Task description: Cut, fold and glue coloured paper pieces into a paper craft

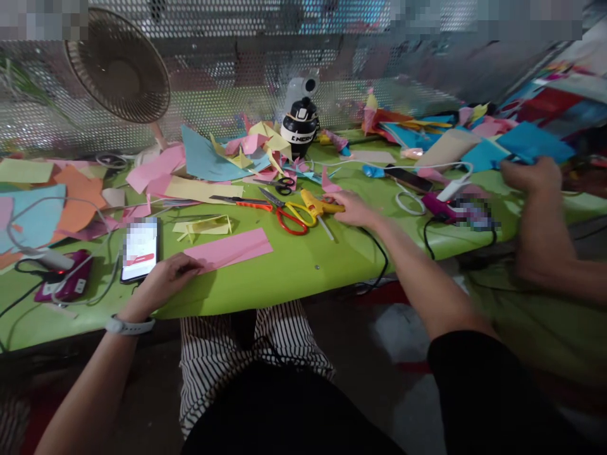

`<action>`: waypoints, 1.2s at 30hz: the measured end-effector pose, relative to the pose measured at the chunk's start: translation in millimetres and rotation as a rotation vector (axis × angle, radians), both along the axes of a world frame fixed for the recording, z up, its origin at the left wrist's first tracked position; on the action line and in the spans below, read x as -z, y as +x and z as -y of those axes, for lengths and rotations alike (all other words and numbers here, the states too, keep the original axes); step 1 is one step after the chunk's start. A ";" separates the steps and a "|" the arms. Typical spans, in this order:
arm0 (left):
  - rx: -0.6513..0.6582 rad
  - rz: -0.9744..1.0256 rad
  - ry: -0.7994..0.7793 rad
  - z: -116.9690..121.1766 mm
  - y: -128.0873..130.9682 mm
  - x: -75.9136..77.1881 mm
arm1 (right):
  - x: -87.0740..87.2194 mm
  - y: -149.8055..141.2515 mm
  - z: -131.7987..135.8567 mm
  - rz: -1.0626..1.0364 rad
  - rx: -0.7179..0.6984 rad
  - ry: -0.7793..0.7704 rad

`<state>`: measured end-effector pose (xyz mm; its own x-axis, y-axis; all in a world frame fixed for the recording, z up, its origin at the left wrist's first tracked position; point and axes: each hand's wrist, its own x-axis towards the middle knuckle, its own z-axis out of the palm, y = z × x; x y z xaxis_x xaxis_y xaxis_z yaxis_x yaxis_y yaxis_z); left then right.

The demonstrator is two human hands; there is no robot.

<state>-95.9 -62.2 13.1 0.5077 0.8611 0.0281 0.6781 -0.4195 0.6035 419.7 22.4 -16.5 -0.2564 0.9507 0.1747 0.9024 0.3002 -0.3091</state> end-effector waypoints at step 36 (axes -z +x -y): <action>-0.063 0.030 0.071 21.9 -1.9 1.6 | -27.4 -197.1 -40.7 0.220 -0.050 -0.139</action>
<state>-97.7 -84.1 11.5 0.4508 0.8864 0.1047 0.6862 -0.4192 0.5945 222.6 63.1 11.0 -0.3211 0.9468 -0.0218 0.9375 0.3145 -0.1488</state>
